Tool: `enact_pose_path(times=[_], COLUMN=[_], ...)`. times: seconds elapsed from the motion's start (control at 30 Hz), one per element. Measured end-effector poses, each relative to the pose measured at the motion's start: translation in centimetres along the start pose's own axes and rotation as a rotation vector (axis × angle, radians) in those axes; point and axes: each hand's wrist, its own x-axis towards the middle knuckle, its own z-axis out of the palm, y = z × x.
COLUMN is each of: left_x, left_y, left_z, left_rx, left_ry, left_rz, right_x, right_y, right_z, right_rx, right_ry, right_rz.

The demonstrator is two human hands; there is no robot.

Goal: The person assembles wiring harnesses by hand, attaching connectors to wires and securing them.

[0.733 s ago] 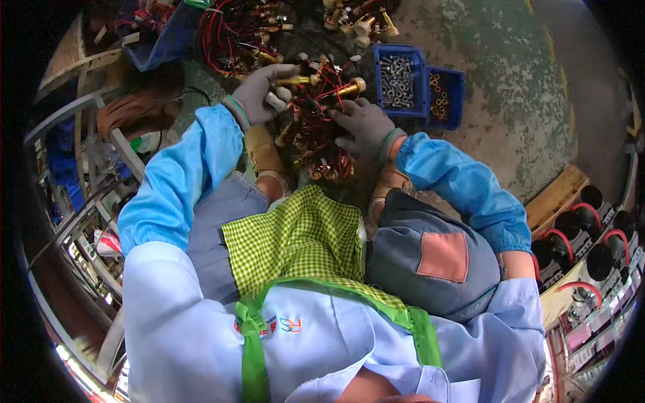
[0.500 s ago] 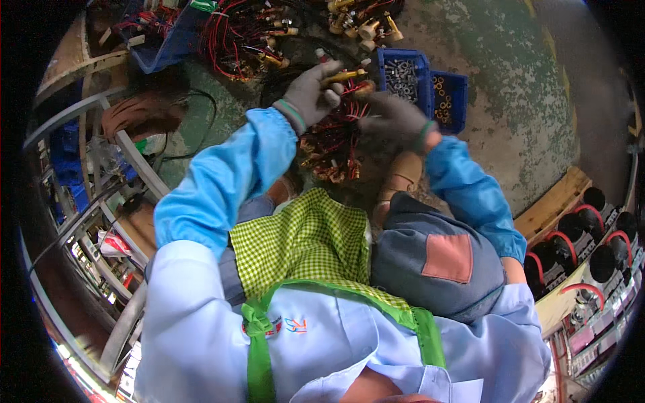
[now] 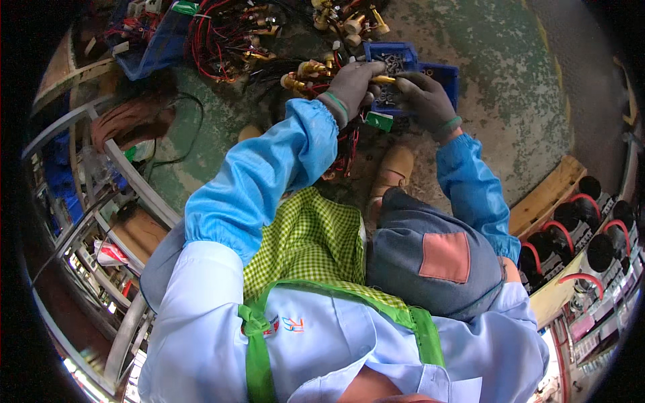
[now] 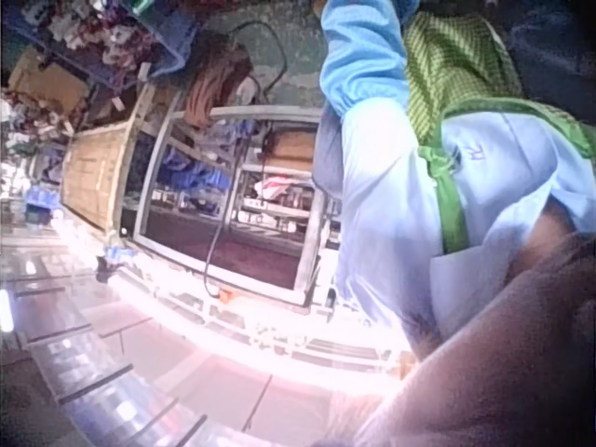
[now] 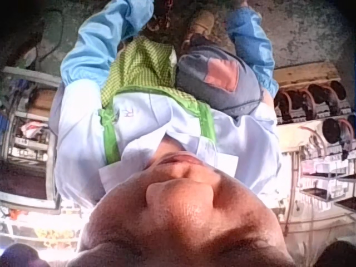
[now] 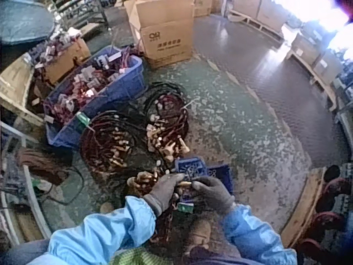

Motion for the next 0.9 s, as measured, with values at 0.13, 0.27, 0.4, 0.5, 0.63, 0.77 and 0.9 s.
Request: enact_pose_path(times=[0.13,0.27,0.4,0.5,0.63,0.77,0.9], left_x=[1.3,2.0,2.7,3.4,2.8,4.8,3.4], left_y=[-0.5,-0.8,-1.1,-1.6,-0.2,-1.8,-0.6], left_z=[1.8,2.1,3.9,3.8,4.3,4.7,5.1], left_rx=[0.025,0.250,0.199,0.269,0.205,0.316,0.362], left_ry=[0.009,0.041,0.022,-0.021,-0.021,-0.135,-0.103], left_rz=[0.097,0.095,-0.002,0.068,-0.105,-0.009,-0.046], right_x=[-1.6,-3.9,-2.9,-2.7,-4.8,-3.0,-4.6], right_y=[0.7,-0.6,2.0,2.6,0.2,3.0,1.0], right_z=[-1.7,-3.1,-3.3,-2.7,-3.7,-4.1,-2.9], right_rx=[-0.009,0.117,0.009,-0.182,-0.094,-0.173,-0.441], right_ry=[0.069,0.039,0.293,0.265,0.341,0.425,0.546], right_rz=[-0.203,-0.471,-0.242,-0.291,-0.615,-0.309,-0.627])
